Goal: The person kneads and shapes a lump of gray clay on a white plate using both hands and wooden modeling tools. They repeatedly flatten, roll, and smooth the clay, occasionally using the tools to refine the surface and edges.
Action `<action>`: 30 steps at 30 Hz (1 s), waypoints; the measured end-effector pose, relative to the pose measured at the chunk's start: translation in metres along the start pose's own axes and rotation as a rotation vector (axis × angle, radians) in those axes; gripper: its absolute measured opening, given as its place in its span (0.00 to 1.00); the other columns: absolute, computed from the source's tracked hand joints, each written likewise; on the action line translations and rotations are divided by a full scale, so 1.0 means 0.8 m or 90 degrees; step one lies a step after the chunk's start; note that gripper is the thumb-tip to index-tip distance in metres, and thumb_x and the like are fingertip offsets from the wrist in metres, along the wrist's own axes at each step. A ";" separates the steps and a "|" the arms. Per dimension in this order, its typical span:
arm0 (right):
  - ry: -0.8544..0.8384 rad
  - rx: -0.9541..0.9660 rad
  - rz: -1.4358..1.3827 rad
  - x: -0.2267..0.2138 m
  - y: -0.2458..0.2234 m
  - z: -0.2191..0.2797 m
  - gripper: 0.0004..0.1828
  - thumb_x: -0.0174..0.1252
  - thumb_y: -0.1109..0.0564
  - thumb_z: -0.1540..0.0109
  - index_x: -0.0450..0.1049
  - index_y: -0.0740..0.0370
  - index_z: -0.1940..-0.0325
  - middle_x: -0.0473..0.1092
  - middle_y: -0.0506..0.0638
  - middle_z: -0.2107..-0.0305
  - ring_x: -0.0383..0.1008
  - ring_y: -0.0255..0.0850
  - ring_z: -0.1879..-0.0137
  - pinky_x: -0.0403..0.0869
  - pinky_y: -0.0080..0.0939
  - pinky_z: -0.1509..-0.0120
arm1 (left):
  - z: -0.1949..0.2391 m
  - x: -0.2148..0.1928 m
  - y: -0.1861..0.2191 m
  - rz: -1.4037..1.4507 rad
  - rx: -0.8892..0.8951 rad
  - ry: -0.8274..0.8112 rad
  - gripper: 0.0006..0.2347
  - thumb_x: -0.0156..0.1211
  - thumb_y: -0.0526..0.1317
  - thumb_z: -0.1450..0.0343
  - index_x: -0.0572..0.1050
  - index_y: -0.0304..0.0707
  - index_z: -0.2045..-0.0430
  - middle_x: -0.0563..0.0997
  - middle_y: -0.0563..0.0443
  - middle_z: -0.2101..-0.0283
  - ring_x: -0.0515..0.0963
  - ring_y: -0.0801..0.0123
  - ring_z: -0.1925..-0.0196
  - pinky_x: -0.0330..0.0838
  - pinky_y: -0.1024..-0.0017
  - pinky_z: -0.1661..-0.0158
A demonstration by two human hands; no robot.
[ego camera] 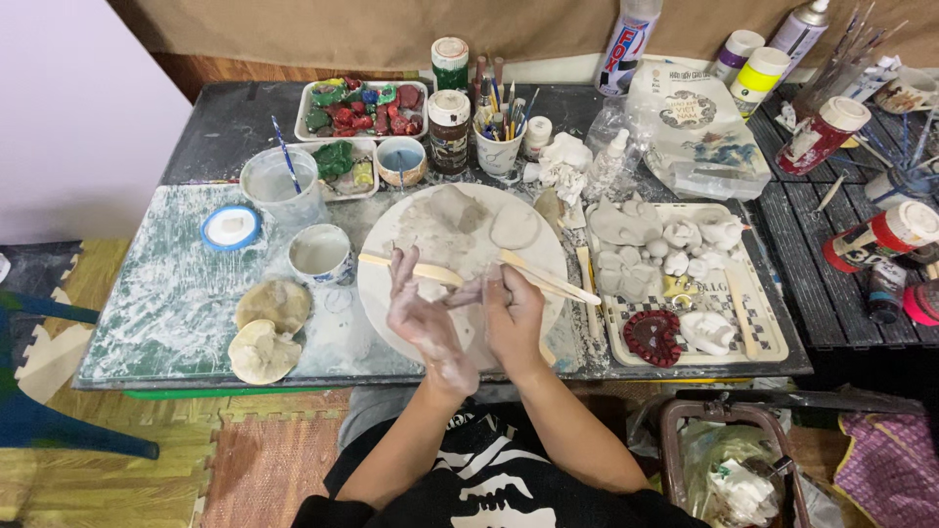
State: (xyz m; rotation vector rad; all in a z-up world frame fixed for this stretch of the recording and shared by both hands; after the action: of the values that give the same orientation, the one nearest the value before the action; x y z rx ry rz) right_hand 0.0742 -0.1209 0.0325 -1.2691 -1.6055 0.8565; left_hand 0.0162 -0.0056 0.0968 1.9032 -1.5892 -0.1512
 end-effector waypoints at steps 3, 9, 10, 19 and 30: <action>0.046 -0.021 -0.022 -0.007 -0.016 -0.005 0.14 0.45 0.62 0.20 0.70 0.77 0.52 0.77 0.63 0.67 0.80 0.46 0.66 0.83 0.44 0.57 | 0.006 -0.014 -0.011 -0.017 -0.048 0.035 0.19 0.33 0.54 0.16 0.57 0.49 0.32 0.61 0.31 0.28 0.51 0.46 0.19 0.40 0.46 0.21; -0.156 -0.173 0.355 0.074 -0.079 0.012 0.39 0.33 0.45 0.24 0.30 0.66 0.16 0.32 0.66 0.18 0.30 0.60 0.13 0.40 0.67 0.13 | 0.018 -0.004 -0.097 0.324 -0.552 -0.031 0.26 0.37 0.47 0.22 0.43 0.44 0.27 0.59 0.40 0.24 0.58 0.54 0.21 0.49 0.61 0.24; -0.149 -0.203 0.399 0.076 -0.085 0.012 0.40 0.30 0.42 0.25 0.29 0.65 0.16 0.30 0.64 0.18 0.27 0.59 0.12 0.35 0.67 0.13 | 0.017 -0.002 -0.094 0.312 -0.539 -0.047 0.26 0.40 0.45 0.21 0.47 0.40 0.28 0.59 0.38 0.25 0.59 0.54 0.22 0.51 0.61 0.25; -0.053 -0.229 0.669 0.061 -0.078 -0.033 0.36 0.34 0.42 0.28 0.44 0.57 0.18 0.37 0.62 0.20 0.31 0.63 0.14 0.29 0.73 0.15 | 0.065 -0.004 -0.124 0.370 -0.542 0.014 0.25 0.51 0.39 0.23 0.56 0.30 0.31 0.67 0.38 0.30 0.68 0.55 0.31 0.62 0.59 0.33; -0.012 -0.332 0.385 0.063 -0.090 -0.038 0.30 0.40 0.45 0.23 0.49 0.62 0.21 0.47 0.60 0.23 0.44 0.57 0.14 0.46 0.62 0.10 | 0.101 -0.014 -0.149 0.404 -0.850 0.377 0.23 0.41 0.54 0.25 0.65 0.40 0.39 0.80 0.54 0.57 0.82 0.71 0.58 0.79 0.71 0.60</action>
State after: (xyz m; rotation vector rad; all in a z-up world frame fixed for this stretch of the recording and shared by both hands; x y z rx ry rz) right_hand 0.0730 -0.0891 0.1203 -2.1914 -1.5269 0.8219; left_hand 0.0756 -0.0206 -0.0340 0.3312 -1.0784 -0.2511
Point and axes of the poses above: each hand's wrist, its own z-axis away from the middle knuckle, its own x-axis out of the palm, y = z × x, the point moved 8 cm from there along -z, towards the middle knuckle
